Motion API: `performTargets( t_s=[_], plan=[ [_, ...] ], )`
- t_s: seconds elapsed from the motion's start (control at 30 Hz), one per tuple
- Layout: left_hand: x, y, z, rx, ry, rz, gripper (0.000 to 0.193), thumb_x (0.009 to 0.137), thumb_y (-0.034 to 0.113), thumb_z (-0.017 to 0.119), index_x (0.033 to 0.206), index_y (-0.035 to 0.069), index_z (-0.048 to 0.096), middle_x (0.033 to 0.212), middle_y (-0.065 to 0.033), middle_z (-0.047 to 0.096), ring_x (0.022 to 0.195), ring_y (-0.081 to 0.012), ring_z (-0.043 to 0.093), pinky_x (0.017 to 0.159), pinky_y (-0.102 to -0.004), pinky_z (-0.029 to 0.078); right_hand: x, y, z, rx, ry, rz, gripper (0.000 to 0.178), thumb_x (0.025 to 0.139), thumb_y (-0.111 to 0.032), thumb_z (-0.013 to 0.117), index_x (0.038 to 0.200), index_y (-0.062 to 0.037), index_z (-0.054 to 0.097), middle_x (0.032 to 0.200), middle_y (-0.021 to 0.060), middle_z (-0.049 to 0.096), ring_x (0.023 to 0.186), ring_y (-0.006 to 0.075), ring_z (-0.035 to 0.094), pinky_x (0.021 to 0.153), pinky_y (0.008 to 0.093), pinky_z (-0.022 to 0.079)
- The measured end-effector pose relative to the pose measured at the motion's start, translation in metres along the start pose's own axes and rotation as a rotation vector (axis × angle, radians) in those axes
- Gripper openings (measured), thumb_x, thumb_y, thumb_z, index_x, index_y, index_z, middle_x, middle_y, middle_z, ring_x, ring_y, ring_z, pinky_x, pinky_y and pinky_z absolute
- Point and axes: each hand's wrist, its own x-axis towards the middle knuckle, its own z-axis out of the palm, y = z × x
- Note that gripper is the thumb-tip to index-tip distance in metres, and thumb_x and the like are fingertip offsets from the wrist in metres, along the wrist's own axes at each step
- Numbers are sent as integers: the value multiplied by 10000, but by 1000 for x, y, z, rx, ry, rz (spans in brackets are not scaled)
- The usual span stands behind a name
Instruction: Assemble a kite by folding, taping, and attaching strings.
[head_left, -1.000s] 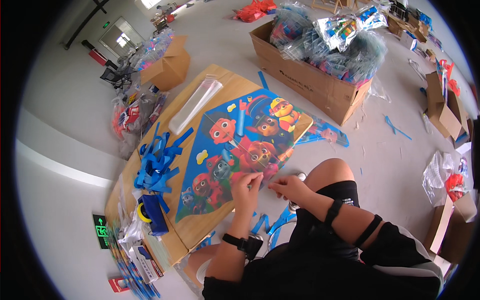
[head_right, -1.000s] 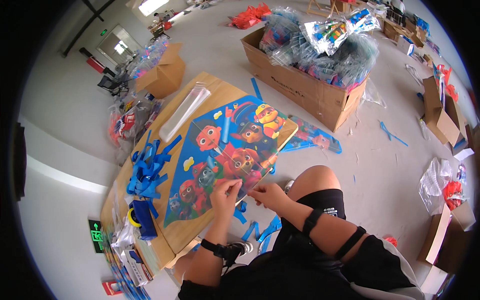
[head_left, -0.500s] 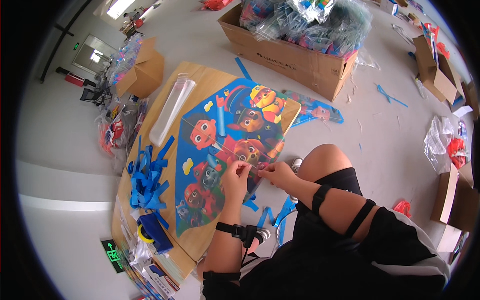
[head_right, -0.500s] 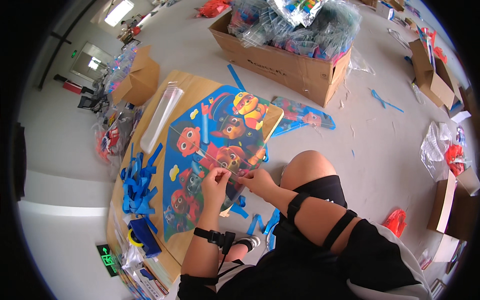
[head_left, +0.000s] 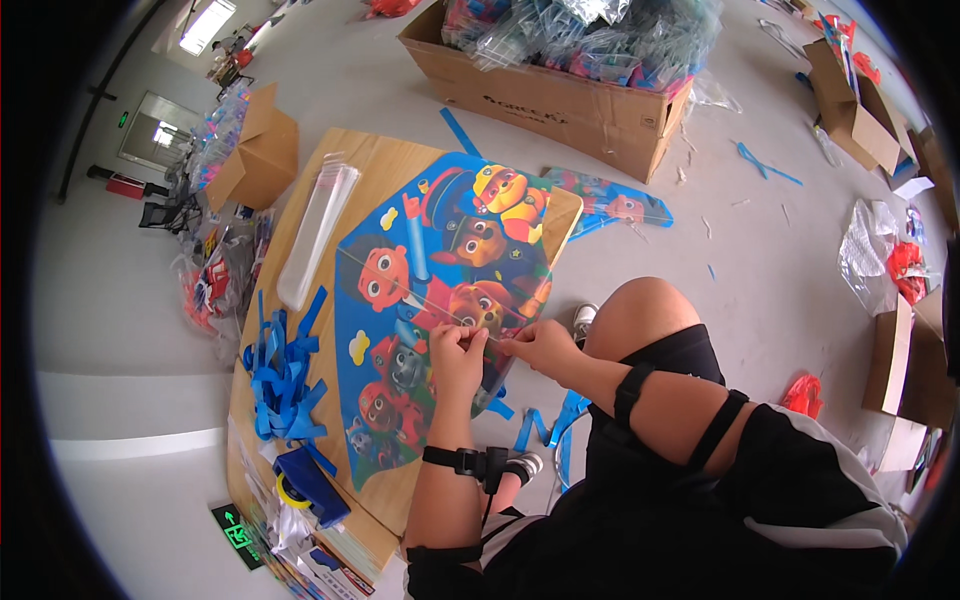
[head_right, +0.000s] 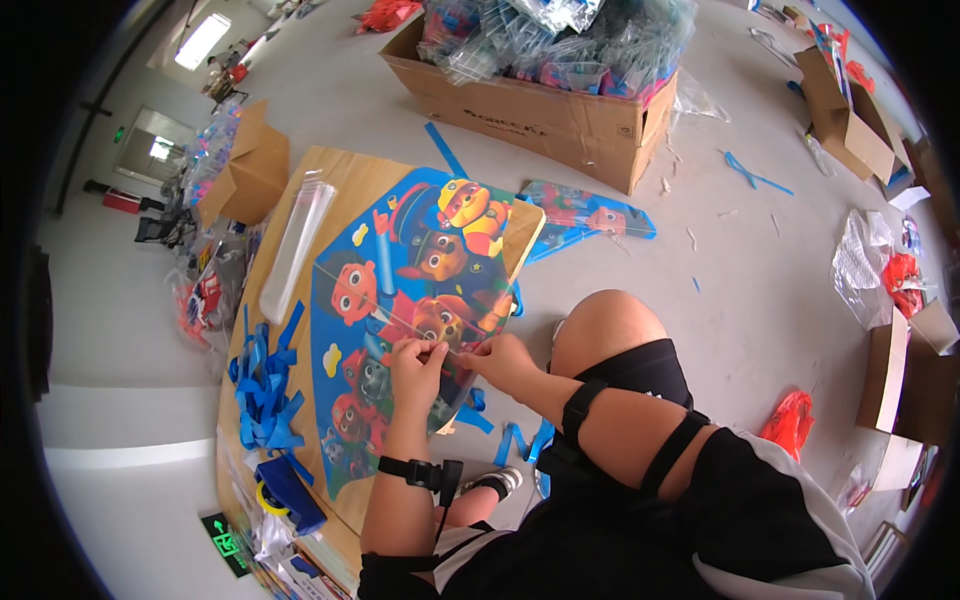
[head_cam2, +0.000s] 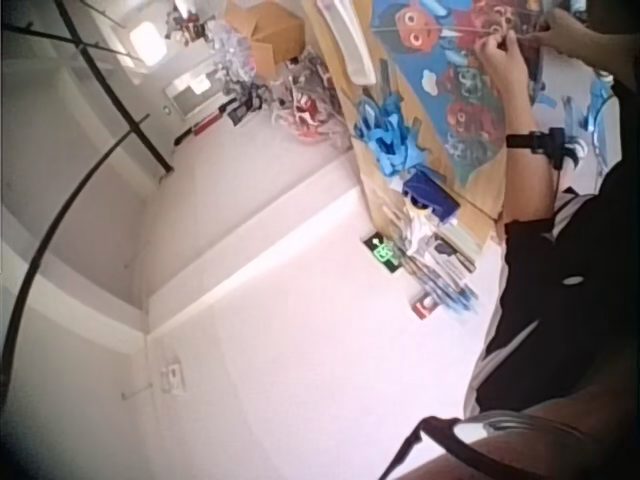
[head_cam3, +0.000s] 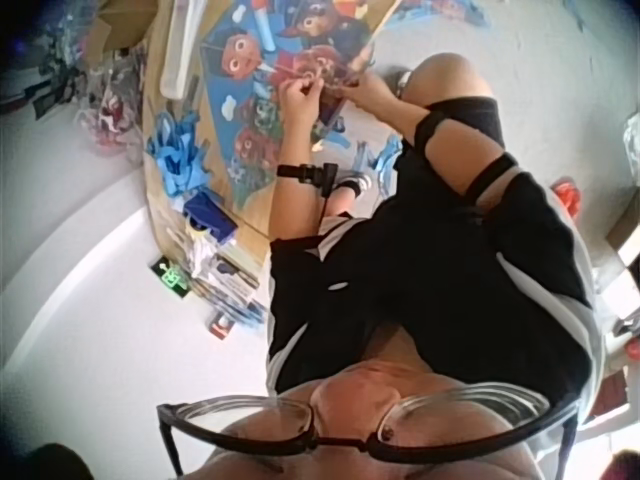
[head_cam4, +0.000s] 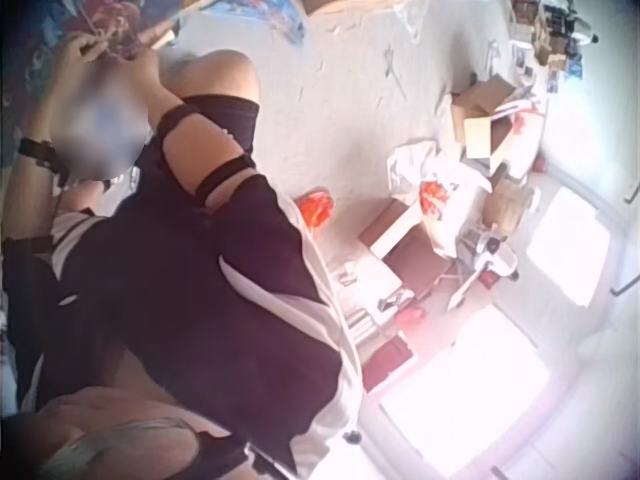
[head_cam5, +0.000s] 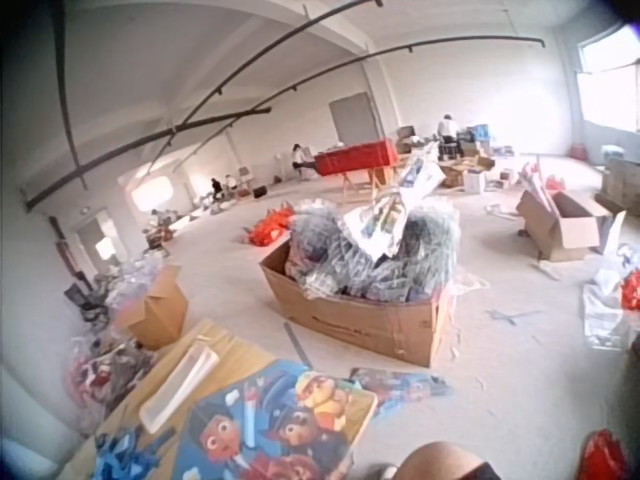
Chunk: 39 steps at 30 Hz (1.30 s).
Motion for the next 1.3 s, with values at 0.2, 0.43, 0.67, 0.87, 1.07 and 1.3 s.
performTargets(
  t_s=[0.2, 0.43, 0.67, 0.87, 1.07, 1.3],
  plan=[
    [-2, 3, -1, 24, 42, 36, 217, 844, 131, 811, 865, -41, 680, 1014, -99, 542, 703, -171, 621, 679, -304, 530, -2, -2, 3, -19, 14, 6, 439, 821, -435, 800, 817, 0, 745, 652, 65, 624, 564, 146, 577, 528, 343, 457],
    [-5, 10, -1, 25, 67, 28, 203, 837, 115, 817, 849, -36, 681, 1001, -92, 548, 688, -163, 623, 662, -297, 530, 2, 1, 7, 5, 19, 30, 404, 829, -423, 797, 824, -24, 734, 648, 56, 625, 525, 138, 568, 485, 330, 451],
    [-11, 15, 7, 17, 109, 44, 162, 855, 107, 796, 885, -12, 690, 1037, -83, 537, 701, -159, 618, 667, -293, 530, 4, 4, 7, 21, 25, 0, 395, 837, -396, 801, 783, -14, 716, 650, 54, 639, 526, 126, 584, 479, 315, 464],
    [-13, 10, 10, 10, 137, 60, 148, 860, 117, 787, 897, 6, 697, 1049, -73, 533, 731, -158, 590, 696, -291, 523, 2, 2, 7, 3, 32, -23, 397, 846, -384, 800, 769, -4, 714, 640, 59, 643, 544, 129, 611, 487, 316, 473],
    [-14, 6, 10, 20, 157, 56, 147, 861, 125, 786, 897, 12, 699, 1050, -70, 537, 763, -160, 591, 715, -298, 520, -1, 0, 7, -20, 38, -45, 398, 851, -376, 794, 759, 3, 721, 639, 65, 655, 531, 131, 615, 490, 312, 477],
    [-13, 2, 12, -45, 178, 19, 232, 845, 139, 807, 847, 15, 610, 984, -70, 534, 712, -169, 546, 687, -313, 499, -2, -3, 5, -18, 31, -54, 395, 861, -366, 782, 730, 3, 732, 616, 66, 652, 511, 127, 607, 499, 314, 484]
  ],
)
